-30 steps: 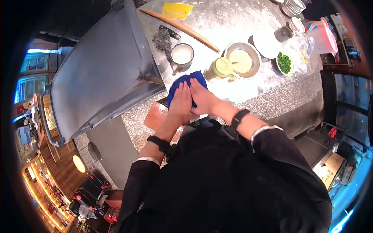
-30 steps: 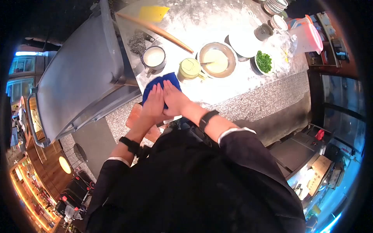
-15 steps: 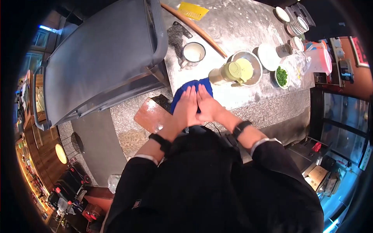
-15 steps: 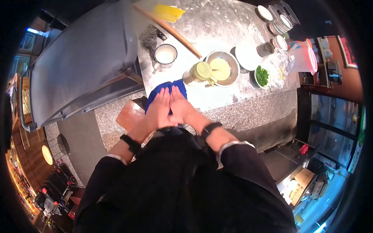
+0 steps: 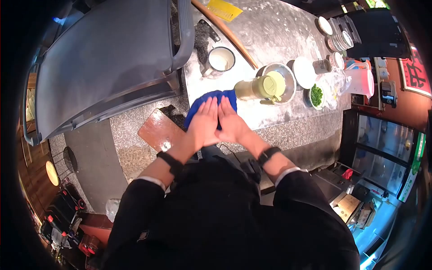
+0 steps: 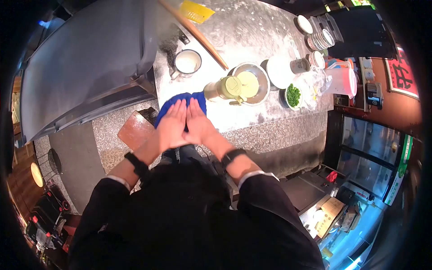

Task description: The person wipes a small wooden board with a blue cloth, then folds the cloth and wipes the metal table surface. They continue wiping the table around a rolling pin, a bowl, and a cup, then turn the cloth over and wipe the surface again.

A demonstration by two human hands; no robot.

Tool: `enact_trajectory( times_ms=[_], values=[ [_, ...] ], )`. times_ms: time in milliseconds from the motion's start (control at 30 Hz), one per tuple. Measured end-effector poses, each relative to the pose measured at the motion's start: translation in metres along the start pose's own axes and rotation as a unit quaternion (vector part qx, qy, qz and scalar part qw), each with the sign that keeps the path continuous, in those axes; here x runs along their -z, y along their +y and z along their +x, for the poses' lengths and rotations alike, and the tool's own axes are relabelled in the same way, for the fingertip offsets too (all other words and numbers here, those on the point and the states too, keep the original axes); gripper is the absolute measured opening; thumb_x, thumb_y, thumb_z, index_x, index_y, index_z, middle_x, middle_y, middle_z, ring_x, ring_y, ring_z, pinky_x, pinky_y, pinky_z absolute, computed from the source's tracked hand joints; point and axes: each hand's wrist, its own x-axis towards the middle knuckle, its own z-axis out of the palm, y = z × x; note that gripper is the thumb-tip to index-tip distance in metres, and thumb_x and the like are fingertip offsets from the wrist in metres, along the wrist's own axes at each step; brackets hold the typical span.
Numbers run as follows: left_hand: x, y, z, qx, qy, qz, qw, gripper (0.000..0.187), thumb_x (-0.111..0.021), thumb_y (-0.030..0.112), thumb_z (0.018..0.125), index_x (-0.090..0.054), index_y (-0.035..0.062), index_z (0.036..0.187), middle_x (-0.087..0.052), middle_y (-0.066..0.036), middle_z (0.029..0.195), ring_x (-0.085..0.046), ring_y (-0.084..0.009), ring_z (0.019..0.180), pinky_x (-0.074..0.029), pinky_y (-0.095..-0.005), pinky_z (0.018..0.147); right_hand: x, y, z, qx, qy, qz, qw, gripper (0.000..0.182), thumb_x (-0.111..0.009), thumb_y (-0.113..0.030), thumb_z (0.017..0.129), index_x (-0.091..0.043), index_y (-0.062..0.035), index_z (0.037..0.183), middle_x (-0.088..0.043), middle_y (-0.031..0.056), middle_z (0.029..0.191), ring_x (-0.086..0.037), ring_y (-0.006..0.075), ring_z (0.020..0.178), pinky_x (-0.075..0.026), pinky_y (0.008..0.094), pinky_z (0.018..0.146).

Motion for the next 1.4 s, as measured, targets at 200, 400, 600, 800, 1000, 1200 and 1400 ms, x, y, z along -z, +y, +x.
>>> enact_trajectory(
  times_ms=[200, 400, 600, 800, 1000, 1200, 1400],
  values=[
    [-0.019, 0.032, -0.033, -0.038, 0.012, 0.035, 0.999, 0.096, -0.056, 0.052, 0.070, -0.037, -0.0178, 0.133, -0.032, -0.030, 0.145, -0.029, -0.0401, 0.139, -0.023, -0.0446, 0.115, -0.007, -0.018, -0.047, -0.023, -0.054, 0.053, 0.997, 0.089, -0.063, -0.034, 0.070, -0.031, 0.0219, 0.132, -0.024, 0.0422, 0.142, -0.020, 0.0499, 0.138, -0.020, 0.0438, 0.117],
    [0.018, -0.018, 0.032, -0.012, -0.009, 0.003, 1.000, 0.087, -0.056, 0.043, 0.073, -0.038, -0.0151, 0.135, -0.032, -0.029, 0.146, -0.029, -0.0380, 0.139, -0.021, -0.0427, 0.116, 0.023, 0.012, 0.029, -0.056, -0.020, -0.002, 0.998, 0.086, -0.060, -0.030, 0.069, -0.031, 0.0212, 0.132, -0.024, 0.0428, 0.141, -0.023, 0.0476, 0.138, -0.025, 0.0383, 0.115],
    [0.009, 0.008, -0.011, -0.028, -0.008, -0.058, 0.998, 0.082, -0.058, 0.044, 0.075, -0.043, -0.0155, 0.130, -0.040, -0.028, 0.141, -0.035, -0.0390, 0.135, -0.026, -0.0453, 0.114, 0.011, -0.007, -0.010, -0.024, -0.068, -0.001, 0.997, 0.088, -0.060, -0.036, 0.071, -0.033, 0.0215, 0.132, -0.026, 0.0434, 0.140, -0.024, 0.0498, 0.137, -0.023, 0.0416, 0.116],
    [0.018, 0.010, -0.003, -0.036, 0.019, -0.051, 0.998, 0.074, -0.055, 0.036, 0.074, -0.047, -0.0155, 0.127, -0.041, -0.029, 0.140, -0.038, -0.0379, 0.134, -0.027, -0.0447, 0.113, 0.002, -0.006, -0.012, -0.030, -0.033, -0.010, 0.999, 0.085, -0.058, -0.033, 0.071, -0.034, 0.0217, 0.132, -0.025, 0.0414, 0.142, -0.021, 0.0481, 0.138, -0.019, 0.0421, 0.117],
    [0.017, 0.002, 0.013, -0.021, -0.005, -0.044, 0.999, 0.082, -0.057, 0.040, 0.072, -0.044, -0.0184, 0.127, -0.039, -0.031, 0.140, -0.035, -0.0405, 0.134, -0.026, -0.0443, 0.113, 0.013, 0.009, 0.007, -0.041, 0.013, 0.022, 0.999, 0.083, -0.057, -0.036, 0.074, -0.036, 0.0207, 0.131, -0.028, 0.0394, 0.142, -0.023, 0.0461, 0.138, -0.016, 0.0403, 0.118],
    [0.018, 0.021, -0.012, -0.010, -0.063, -0.036, 0.997, 0.078, -0.056, 0.038, 0.076, -0.042, -0.0148, 0.131, -0.037, -0.027, 0.143, -0.035, -0.0357, 0.136, -0.027, -0.0439, 0.113, -0.003, -0.003, -0.021, 0.008, -0.016, 0.063, 0.998, 0.084, -0.063, -0.033, 0.072, -0.037, 0.0219, 0.129, -0.028, 0.0399, 0.141, -0.023, 0.0479, 0.138, -0.020, 0.0413, 0.117],
    [0.037, -0.007, 0.034, -0.012, -0.114, 0.042, 0.993, 0.078, -0.055, 0.040, 0.077, -0.042, -0.0136, 0.132, -0.038, -0.028, 0.142, -0.031, -0.0372, 0.138, -0.025, -0.0410, 0.114, 0.012, 0.020, 0.018, -0.017, 0.009, 0.068, 0.998, 0.080, -0.059, -0.031, 0.071, -0.040, 0.0214, 0.127, -0.032, 0.0390, 0.140, -0.028, 0.0465, 0.136, -0.025, 0.0401, 0.115]
  ],
)
